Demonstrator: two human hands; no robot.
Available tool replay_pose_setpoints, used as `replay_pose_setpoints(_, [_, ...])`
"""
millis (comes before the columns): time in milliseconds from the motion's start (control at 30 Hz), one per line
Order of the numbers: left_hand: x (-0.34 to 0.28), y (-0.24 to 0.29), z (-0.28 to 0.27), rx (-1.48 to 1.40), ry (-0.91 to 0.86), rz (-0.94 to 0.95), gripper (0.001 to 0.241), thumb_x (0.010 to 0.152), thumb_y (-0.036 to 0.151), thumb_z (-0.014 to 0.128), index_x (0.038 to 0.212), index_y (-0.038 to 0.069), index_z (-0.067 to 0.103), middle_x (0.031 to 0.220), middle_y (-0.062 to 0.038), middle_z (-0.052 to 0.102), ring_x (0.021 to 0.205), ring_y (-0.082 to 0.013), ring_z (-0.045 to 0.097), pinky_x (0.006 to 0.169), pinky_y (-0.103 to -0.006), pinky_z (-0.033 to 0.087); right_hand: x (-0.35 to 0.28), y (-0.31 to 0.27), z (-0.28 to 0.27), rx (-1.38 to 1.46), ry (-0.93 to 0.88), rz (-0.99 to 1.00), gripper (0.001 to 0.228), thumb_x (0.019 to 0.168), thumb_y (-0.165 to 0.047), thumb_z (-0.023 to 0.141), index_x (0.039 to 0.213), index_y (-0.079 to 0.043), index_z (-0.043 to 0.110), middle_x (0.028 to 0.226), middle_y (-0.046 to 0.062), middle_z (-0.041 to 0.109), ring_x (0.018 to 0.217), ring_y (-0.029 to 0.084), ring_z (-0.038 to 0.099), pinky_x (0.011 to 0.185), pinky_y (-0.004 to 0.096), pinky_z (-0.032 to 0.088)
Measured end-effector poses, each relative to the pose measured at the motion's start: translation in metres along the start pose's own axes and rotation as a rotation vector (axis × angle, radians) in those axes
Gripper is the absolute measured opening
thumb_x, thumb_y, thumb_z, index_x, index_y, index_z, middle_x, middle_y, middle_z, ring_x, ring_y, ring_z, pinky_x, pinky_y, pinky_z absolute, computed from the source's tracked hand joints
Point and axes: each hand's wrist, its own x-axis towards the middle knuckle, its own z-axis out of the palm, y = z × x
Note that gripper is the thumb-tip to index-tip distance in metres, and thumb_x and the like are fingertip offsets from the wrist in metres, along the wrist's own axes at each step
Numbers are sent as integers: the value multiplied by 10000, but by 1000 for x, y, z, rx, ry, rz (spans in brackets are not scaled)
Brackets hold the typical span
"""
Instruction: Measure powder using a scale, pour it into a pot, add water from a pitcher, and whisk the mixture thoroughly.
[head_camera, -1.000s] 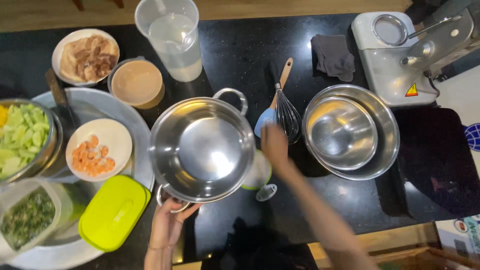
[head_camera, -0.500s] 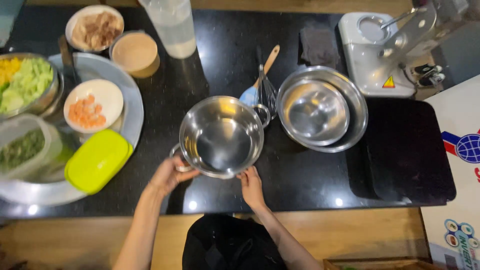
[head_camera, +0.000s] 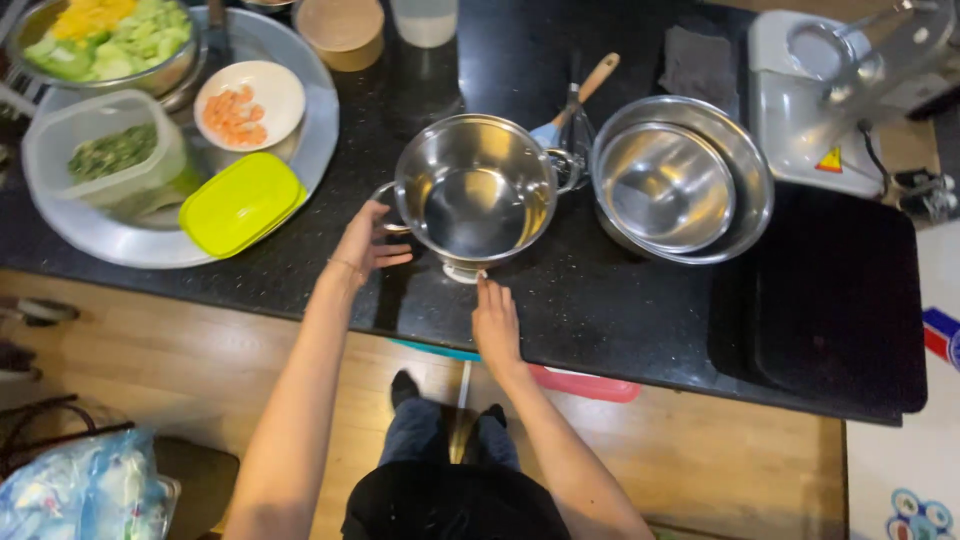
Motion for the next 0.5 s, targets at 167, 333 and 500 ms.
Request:
replay_pose_setpoints(167, [-19, -69, -51, -136, 136, 445, 553, 986, 382, 551, 1440, 85, 446, 1461, -188, 494, 1194, -365, 635, 847, -466, 638, 11, 10, 14, -248, -84, -3, 417, 834, -89, 639, 1231, 37, 626, 1067, 144, 610, 1013, 307, 559, 886, 408, 488])
replay_pose_setpoints(333, [-139, -131, -158, -309, 172, 495, 424, 1021, 335, 521, 1381, 113, 525, 1278, -121, 675, 1002, -249, 732, 799, -338, 600, -8, -10, 0, -3, 166, 51, 381, 795, -50, 636, 1167, 24, 662, 1146, 188, 671, 1100, 366, 603, 960, 461, 482])
replay_pose_setpoints(500, [-169, -381, -467, -413, 635, 670, 280, 1031, 198, 633, 1217, -10, 663, 1151, -99, 779, 916, -119, 768, 765, -237, 602, -55, -146, 52, 663, 486, 607, 241, 1114, -118, 496, 1284, 8, 611, 1029, 118, 703, 925, 169, 653, 864, 315, 539])
